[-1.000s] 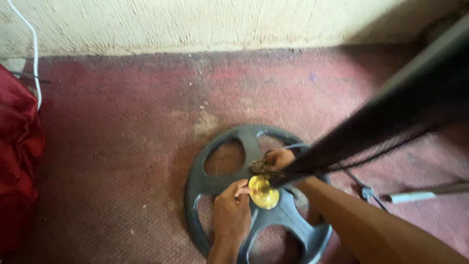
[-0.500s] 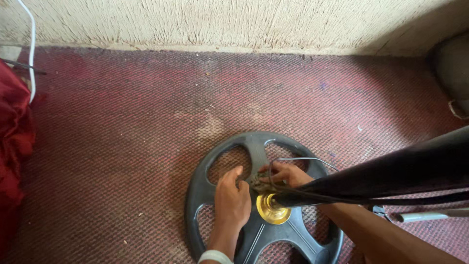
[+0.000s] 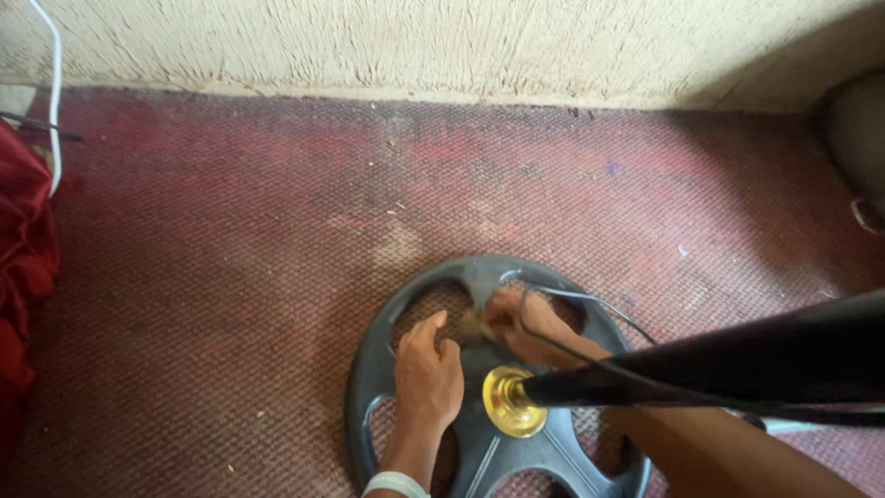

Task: The person services a pedestal fan: they handle the fan's front grille guard, unscrew the motor housing using a screwdriver, work on the motor and the fan pole and base, wipe the round base with a cloth, and reattach the grille guard over the fan head.

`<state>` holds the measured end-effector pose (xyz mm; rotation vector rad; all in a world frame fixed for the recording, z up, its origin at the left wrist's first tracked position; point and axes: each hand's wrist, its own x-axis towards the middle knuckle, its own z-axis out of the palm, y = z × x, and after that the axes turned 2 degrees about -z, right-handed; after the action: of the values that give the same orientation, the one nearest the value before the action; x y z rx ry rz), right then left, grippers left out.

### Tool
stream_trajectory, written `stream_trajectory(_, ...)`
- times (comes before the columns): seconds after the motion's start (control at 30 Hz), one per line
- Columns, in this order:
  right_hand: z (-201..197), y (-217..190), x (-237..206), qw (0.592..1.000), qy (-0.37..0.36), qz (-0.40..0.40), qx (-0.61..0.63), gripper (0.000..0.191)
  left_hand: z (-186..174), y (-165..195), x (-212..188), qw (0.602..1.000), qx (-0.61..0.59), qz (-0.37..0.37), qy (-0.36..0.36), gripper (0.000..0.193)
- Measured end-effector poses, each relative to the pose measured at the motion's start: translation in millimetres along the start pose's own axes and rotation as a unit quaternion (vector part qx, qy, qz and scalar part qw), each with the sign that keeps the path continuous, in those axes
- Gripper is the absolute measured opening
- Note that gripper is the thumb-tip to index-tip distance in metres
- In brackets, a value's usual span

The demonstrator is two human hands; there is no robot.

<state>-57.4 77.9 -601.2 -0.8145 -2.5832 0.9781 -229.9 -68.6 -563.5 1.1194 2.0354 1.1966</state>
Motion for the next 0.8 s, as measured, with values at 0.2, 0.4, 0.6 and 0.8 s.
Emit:
stream_trajectory(0.2,11,14,20,0.989,0.057,-0.064,-0.119,0.005,10,4,8,1.0,-0.007,-0.015,0.003,0.041)
stream_trajectory(0.4,36,13,67,0.963,0.219,0.071,-0.139,0.023,2,7,16,1.0,0.0,0.005,0.014,0.041)
stream_trajectory(0.6,11,36,43,0.941,0.18,0.124,-0.259,0.033,-3,8,25,1.0,0.008,0.001,0.011,0.041)
stream_trajectory(0.8,4,53,2,0.894,0.133,0.35,-0.247,0.025,-3,15,23,1.0,-0.007,0.011,-0.002,0.041)
